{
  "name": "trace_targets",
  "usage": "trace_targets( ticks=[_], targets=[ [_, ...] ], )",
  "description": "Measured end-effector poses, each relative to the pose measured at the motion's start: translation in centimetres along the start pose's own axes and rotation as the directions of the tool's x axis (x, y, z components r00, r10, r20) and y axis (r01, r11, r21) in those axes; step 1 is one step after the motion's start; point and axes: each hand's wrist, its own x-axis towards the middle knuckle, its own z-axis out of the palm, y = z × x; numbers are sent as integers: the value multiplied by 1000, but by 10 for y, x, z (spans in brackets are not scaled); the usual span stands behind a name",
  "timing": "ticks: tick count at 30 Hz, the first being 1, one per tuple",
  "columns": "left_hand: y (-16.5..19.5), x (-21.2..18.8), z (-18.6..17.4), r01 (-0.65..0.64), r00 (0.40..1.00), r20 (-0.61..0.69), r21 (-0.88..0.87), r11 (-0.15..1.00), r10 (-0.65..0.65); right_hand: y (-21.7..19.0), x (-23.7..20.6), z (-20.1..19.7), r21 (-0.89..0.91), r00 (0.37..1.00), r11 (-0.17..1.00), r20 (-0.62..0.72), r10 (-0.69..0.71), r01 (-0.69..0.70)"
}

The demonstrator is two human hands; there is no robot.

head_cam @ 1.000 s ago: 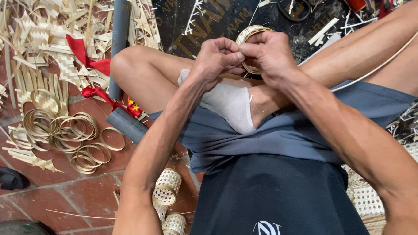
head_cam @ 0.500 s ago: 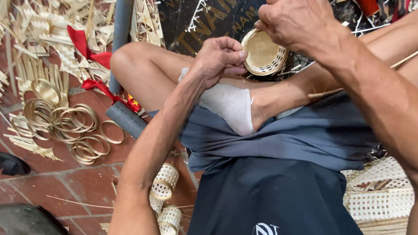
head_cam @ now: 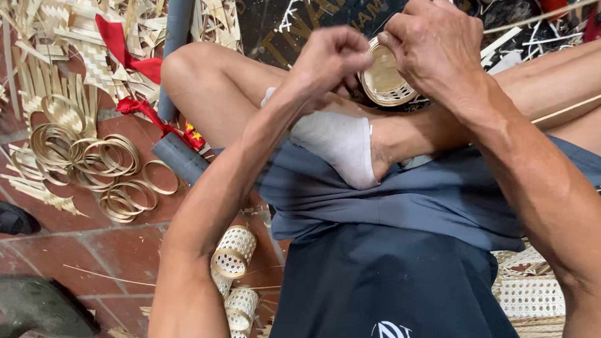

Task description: The person sits on the floor assembling small woven bamboo baskets. They wrap thin bamboo strips around a cylindrical woven body, press a bamboo rim ring onto the edge, apply glue from a squeeze bottle, and later trim a woven bamboo panel with scissors and fit a rim ring onto it.

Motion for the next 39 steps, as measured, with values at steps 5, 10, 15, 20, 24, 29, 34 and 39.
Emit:
trace_targets(
  ticks=[5, 10, 15, 20, 24, 29, 34, 39],
  targets=[
    [15, 15, 7, -26, 1000, 2, 126, 992, 26, 14, 17, -6, 12, 990, 992, 50, -129, 129],
    [-6, -2, 18, 59, 991, -112, -114, 992, -72, 42, 50, -28, 243, 882, 970, 457, -119, 5],
    [-27, -11, 22, 9, 978, -186, -428, 904, -98, 33, 69, -41, 26, 861, 986, 483, -158, 166],
    [-39, -13, 23, -36, 968, -232, -498, 866, -94, 19, 95, -33, -75, 721, 987, 691, -53, 144],
    [-43, -13, 23, -10, 974, -197, -531, 847, -112, 35, 81, -25, 388, 794, 913, 591, -142, -125],
    [-43, -13, 27, 38, 982, -139, -504, 863, -124, 46, 46, -15, 410, 828, 872, 560, -9, -268],
    [-39, -18, 32, 80, 981, -115, -480, 874, -153, 40, 32, -13, 493, 857, 804, 514, 39, -332],
    [-36, -20, 33, 130, 986, -41, -431, 893, -164, 45, 26, -8, 520, 893, 834, 443, -77, -185]
  ],
)
